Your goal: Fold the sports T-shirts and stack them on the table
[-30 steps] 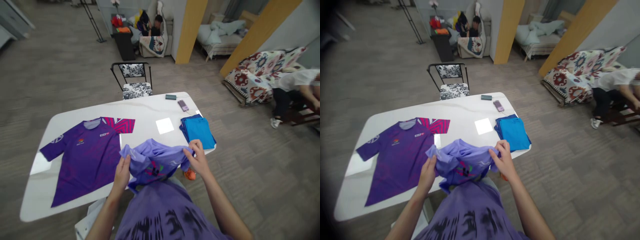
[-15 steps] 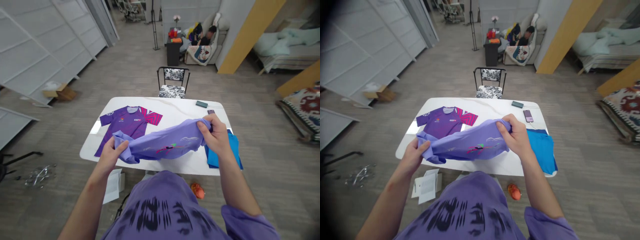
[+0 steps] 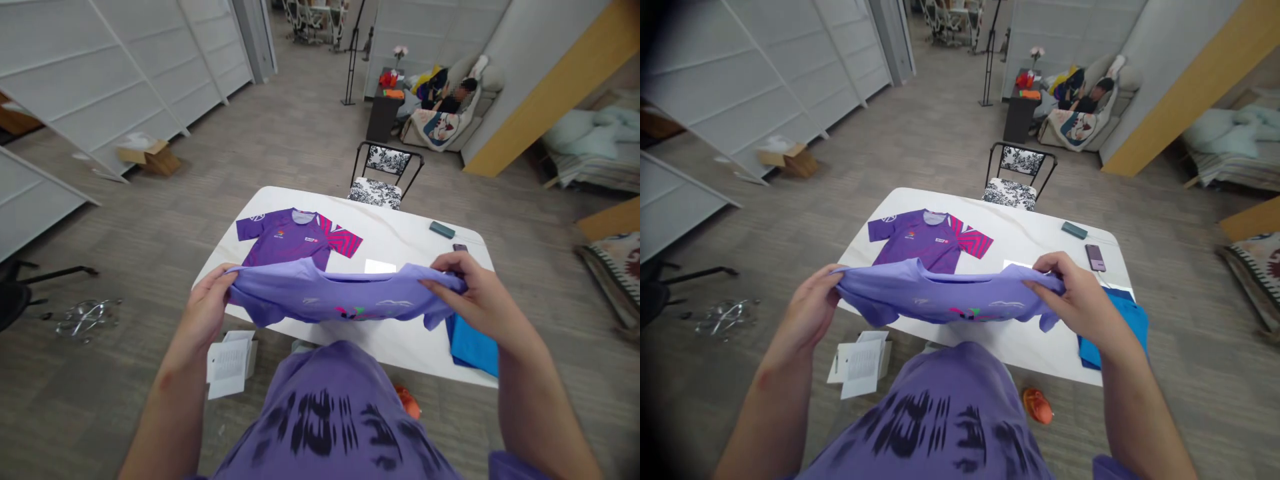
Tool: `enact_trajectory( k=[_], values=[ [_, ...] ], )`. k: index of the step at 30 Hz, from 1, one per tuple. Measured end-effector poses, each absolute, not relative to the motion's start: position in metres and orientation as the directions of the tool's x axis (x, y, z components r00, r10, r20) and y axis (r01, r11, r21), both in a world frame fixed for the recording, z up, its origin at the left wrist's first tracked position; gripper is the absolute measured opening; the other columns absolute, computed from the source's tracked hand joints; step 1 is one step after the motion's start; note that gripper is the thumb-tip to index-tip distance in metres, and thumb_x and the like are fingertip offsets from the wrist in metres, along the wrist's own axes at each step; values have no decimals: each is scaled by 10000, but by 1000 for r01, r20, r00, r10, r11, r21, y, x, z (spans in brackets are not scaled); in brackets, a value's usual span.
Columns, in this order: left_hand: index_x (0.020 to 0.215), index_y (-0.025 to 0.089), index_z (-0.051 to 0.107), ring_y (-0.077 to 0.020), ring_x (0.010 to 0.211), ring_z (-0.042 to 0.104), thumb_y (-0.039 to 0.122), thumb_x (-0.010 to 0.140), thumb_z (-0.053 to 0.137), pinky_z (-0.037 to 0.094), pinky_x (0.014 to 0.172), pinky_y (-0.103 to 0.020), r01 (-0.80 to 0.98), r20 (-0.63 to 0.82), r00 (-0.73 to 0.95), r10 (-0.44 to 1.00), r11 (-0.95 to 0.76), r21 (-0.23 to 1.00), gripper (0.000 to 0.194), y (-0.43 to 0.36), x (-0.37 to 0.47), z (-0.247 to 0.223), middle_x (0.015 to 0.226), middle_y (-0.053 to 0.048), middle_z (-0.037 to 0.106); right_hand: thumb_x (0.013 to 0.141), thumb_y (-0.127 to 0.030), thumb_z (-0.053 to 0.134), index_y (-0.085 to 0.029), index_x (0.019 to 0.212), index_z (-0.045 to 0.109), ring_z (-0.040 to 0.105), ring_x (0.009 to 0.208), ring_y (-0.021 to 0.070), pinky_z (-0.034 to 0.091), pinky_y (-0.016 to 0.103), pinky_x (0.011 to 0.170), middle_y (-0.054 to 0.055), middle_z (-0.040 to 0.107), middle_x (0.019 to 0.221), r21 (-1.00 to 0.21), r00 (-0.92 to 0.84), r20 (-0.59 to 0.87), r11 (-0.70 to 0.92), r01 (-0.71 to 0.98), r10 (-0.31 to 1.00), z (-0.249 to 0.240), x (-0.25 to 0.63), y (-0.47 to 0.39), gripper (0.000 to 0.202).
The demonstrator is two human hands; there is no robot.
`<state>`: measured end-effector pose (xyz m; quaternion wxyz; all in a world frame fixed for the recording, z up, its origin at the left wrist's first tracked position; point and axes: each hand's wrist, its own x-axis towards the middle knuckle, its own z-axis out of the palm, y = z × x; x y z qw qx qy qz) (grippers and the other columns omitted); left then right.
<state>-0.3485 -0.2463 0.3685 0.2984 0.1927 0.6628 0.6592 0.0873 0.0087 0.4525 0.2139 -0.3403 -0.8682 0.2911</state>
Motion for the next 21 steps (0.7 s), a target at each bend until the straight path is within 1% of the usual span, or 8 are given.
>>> enact_trajectory(
  k=[2,3,6,9,11,14,17,21],
  values=[
    [1012,208,774,-162,800,623,455,873,806,508,701,-226,-105,-109,-751,651,45,993,285,-238,-382,368,908,3,702,995,-618,790,-299,1267,748,751,836,249,555,348,637,70,800,1064,-592,-657,169,609,529,735,456,48,7,421],
    [1042,215,767,-176,843,643,473,894,784,529,744,-238,-88,-91,-756,648,37,995,298,-234,-399,368,944,-1,710,995,-631,780,-295,1256,772,754,846,257,561,356,644,77,806,1074,-560,-667,149,618,552,730,457,30,7,425],
    [1096,230,765,-214,1024,675,497,961,740,566,935,-278,73,42,-789,614,26,997,301,-226,-446,370,1066,-13,713,1015,-660,733,-283,1098,827,735,792,256,545,366,629,77,811,991,-483,-685,86,632,607,724,464,-15,4,398],
    [1105,237,780,-235,1201,643,477,1037,710,512,1109,-298,323,242,-795,557,49,945,260,-224,-482,370,1182,-35,687,994,-692,748,-277,988,814,695,720,234,512,354,603,60,780,878,-456,-671,67,621,638,739,471,-47,-3,421],
    [1144,228,769,-222,1166,644,464,1086,671,506,1085,-290,366,289,-791,539,38,930,261,-224,-497,367,1166,-34,687,984,-706,754,-272,930,777,665,695,215,497,340,597,43,750,834,-462,-675,61,620,634,735,475,-62,-9,438],
    [1175,196,729,-165,993,643,394,1142,607,500,945,-254,377,342,-814,469,-21,926,235,-219,-508,364,1050,-11,698,1026,-669,724,-260,961,736,631,690,190,477,313,602,19,727,820,-497,-635,121,600,627,763,477,-80,-14,414],
    [1109,176,717,-142,938,629,345,1158,590,465,898,-251,518,492,-801,341,-15,855,216,-216,-511,374,989,-5,690,1064,-619,702,-247,1029,728,623,719,183,469,303,631,11,729,835,-527,-522,309,600,602,795,475,-96,-12,375],
    [1052,159,728,-146,863,577,432,1146,630,445,889,-283,709,679,-699,224,94,699,305,-237,-515,407,919,1,633,1034,-594,766,-243,1022,747,599,708,170,443,307,648,-8,714,820,-522,-347,553,639,564,758,473,-107,-6,352]
  ],
)
